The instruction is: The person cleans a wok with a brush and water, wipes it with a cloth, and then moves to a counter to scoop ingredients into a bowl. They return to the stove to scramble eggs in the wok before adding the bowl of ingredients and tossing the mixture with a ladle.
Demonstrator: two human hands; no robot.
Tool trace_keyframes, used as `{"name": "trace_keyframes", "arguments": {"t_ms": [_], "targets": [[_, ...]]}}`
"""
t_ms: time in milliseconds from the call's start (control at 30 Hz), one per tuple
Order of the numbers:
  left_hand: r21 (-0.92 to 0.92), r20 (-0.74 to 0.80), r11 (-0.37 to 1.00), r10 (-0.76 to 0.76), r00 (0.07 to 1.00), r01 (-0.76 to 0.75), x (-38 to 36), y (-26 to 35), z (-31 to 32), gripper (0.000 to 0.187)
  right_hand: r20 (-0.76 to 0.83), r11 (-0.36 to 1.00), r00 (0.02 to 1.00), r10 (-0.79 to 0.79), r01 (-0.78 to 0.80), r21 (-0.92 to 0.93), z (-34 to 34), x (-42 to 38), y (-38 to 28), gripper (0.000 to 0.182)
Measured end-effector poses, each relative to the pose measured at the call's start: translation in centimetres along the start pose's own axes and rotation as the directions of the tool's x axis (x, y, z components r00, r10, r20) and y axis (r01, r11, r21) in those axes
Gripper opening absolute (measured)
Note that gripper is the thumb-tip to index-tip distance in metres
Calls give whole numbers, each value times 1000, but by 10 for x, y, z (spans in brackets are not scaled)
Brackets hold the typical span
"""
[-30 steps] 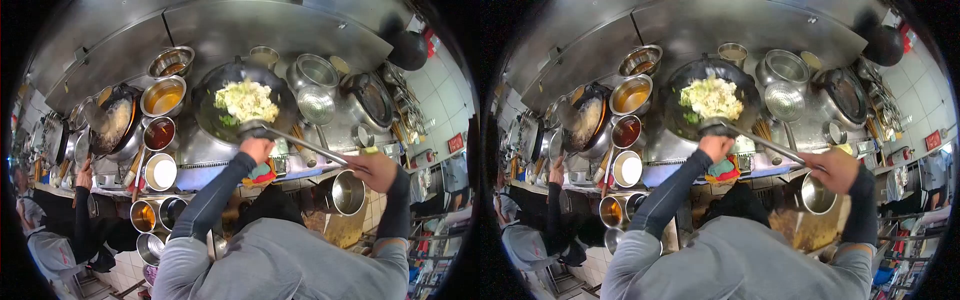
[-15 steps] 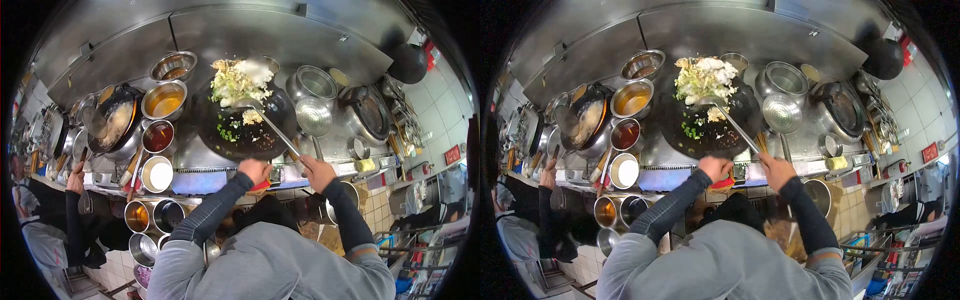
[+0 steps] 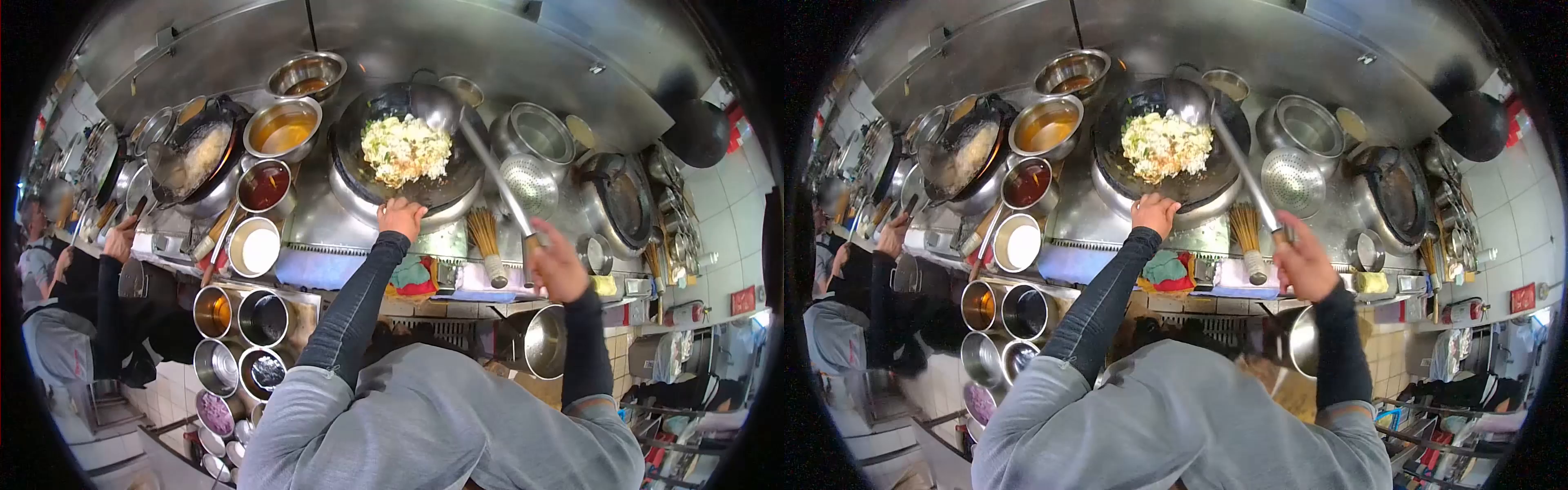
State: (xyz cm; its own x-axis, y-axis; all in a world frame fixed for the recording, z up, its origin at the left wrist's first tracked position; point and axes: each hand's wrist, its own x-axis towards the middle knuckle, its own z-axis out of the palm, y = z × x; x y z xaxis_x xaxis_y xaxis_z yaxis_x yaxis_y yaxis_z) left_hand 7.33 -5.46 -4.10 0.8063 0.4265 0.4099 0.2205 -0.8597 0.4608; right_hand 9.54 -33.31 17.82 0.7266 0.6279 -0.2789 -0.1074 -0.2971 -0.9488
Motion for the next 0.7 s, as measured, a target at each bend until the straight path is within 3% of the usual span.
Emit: {"name": "trace_keyframes", "arguments": {"t_ms": [33, 67, 133, 167, 233, 300, 367, 400, 433, 467, 500, 533, 600, 633, 667, 700], "targets": [[-23, -39, 999, -34, 999, 33, -2, 1, 2, 23, 15, 972, 999, -43, 38, 232, -2, -8, -14, 47], [-53, 29, 996, -71, 997, 72, -1, 4, -4, 21, 25, 971, 999, -27, 20, 239, -6, -12, -21, 47], [-44, 52, 995, -82, 995, 84, -1, 4, -3, 20, 167, 787, 980, -111, -15, 616, -17, -11, -28, 45], [-41, 66, 995, -83, 994, 86, 0, 4, -4, 20, 183, 786, 977, -110, -27, 617, -21, -1, -14, 45], [-11, 92, 995, -95, 991, 97, 2, 8, -12, 20, 373, 267, 906, -202, -315, 911, -22, 37, 43, 43], [15, 128, 995, -97, 987, 96, 3, 11, -15, 20, 405, 165, 901, -154, -381, 910, -5, 85, 91, 38], [-3, 134, 991, -135, 982, 136, 2, 13, -14, 21, 460, 253, 887, -26, -440, 862, 11, 154, 154, 33], [48, 142, 988, -150, 979, 144, 3, 16, -15, 21, 348, 600, 930, 120, -347, 721, 23, 166, 147, 34], [51, 146, 989, -148, 978, 142, 5, 16, -13, 21, 184, 859, 962, 200, -263, 439, 32, 181, 137, 34], [46, 137, 986, -164, 977, 159, 5, 15, -12, 20, -18, 989, 990, -137, 136, -62, 32, 206, 139, 36], [40, 135, 983, -182, 974, 178, 1, 14, -10, 19, -13, 707, 864, -504, 403, -581, 34, 220, 150, 38], [51, 122, 981, -191, 974, 186, 1, 14, -7, 18, -14, 713, 869, -495, 397, -578, 31, 205, 135, 38], [46, 125, 977, -213, 969, 208, -1, 17, -6, 17, 54, 953, 984, -172, 180, -243, 16, 167, 84, 37], [40, 119, 973, -230, 966, 227, 1, 18, -7, 17, 133, 997, 991, -22, 32, -74, 12, 152, 67, 37], [39, 105, 973, -231, 967, 228, 1, 18, -6, 16, 214, 984, 977, 4, -42, 172, 11, 136, 69, 36], [42, 96, 974, -226, 969, 223, 1, 17, -6, 16, 360, 821, 926, 112, -291, 492, 11, 135, 84, 34]]}}
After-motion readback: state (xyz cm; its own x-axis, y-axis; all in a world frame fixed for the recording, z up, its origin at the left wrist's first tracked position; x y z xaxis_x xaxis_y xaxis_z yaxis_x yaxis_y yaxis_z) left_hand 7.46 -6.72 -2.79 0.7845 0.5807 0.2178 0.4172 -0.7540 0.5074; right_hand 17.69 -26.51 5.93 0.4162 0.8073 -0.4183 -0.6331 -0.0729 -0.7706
